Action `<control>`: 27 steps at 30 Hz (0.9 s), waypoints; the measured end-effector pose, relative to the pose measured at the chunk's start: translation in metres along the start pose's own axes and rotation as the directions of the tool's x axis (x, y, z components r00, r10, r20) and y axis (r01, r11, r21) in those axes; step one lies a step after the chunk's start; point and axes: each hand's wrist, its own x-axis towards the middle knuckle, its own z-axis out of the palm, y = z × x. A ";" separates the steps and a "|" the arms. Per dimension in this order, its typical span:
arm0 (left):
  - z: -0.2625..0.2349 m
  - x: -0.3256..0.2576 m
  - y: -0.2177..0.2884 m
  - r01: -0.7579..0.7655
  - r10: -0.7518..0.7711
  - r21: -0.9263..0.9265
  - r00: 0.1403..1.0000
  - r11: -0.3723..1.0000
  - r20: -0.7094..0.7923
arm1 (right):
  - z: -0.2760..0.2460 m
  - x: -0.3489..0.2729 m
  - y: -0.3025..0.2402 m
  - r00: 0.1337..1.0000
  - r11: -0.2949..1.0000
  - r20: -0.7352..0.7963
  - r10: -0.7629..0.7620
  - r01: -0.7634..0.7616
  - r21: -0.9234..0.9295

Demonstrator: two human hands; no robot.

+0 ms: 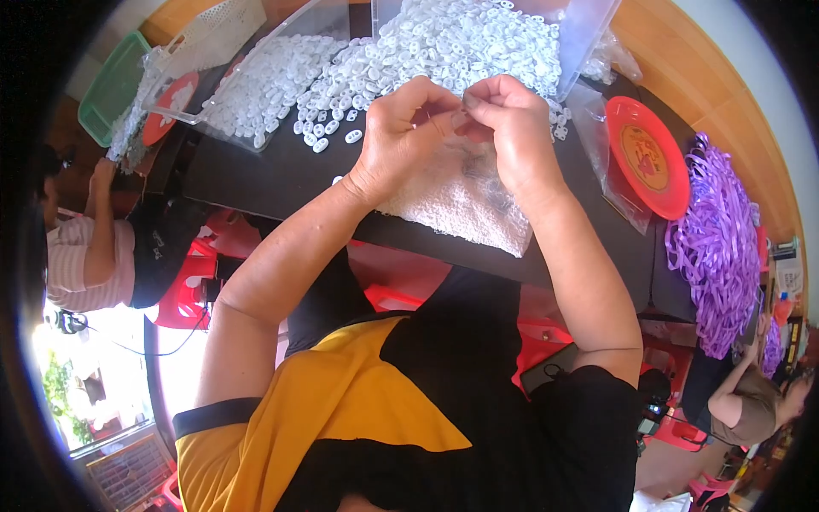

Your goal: Picking up and sorting or inspecting small white plastic rings at a workspace.

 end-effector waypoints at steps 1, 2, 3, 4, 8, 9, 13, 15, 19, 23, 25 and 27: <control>0.000 0.000 0.002 0.125 -0.126 -0.056 0.992 0.991 -0.022 | 0.001 -0.001 0.001 1.000 1.000 0.000 0.001 -0.001 0.000; -0.001 0.001 0.004 0.126 -0.127 -0.056 0.992 0.990 -0.022 | 0.003 -0.001 0.002 0.998 0.998 0.001 -0.056 0.056 -0.024; -0.002 0.002 0.005 0.247 -0.247 -0.083 0.969 0.965 0.010 | 0.004 -0.001 0.004 0.994 0.992 0.004 -0.113 0.114 -0.047; -0.004 0.003 0.008 0.365 -0.362 -0.107 0.931 0.925 0.046 | 0.004 -0.002 0.005 0.994 0.992 0.002 -0.113 0.113 -0.048; -0.008 0.006 0.011 0.529 -0.514 -0.230 0.849 0.817 0.126 | 0.004 0.000 0.013 0.973 0.966 0.011 -0.229 0.229 -0.116; -0.008 0.006 0.011 0.551 -0.535 -0.295 0.833 0.780 0.143 | 0.004 0.000 0.014 0.968 0.962 0.010 -0.252 0.252 -0.109; -0.012 0.006 0.004 0.603 -0.595 -0.444 0.784 0.663 0.176 | 0.010 -0.004 0.010 0.969 0.962 0.017 -0.247 0.247 -0.115; -0.013 0.005 0.002 0.601 -0.600 -0.469 0.781 0.647 0.174 | 0.010 -0.004 0.008 0.968 0.960 0.001 -0.251 0.249 -0.126; -0.011 0.003 0.005 0.599 -0.597 -0.475 0.783 0.645 0.176 | 0.007 -0.003 0.007 0.974 0.955 0.035 -0.225 0.228 -0.188; -0.012 0.002 0.006 0.600 -0.585 -0.492 0.784 0.630 0.207 | 0.008 -0.003 0.007 0.975 0.955 0.049 -0.215 0.220 -0.199; -0.012 0.002 0.005 0.605 -0.589 -0.514 0.778 0.609 0.219 | 0.007 -0.003 0.005 0.976 0.954 0.058 -0.209 0.216 -0.206; -0.012 0.002 0.006 0.602 -0.593 -0.514 0.779 0.612 0.207 | 0.004 -0.003 0.004 0.963 0.921 0.066 -0.262 0.270 -0.280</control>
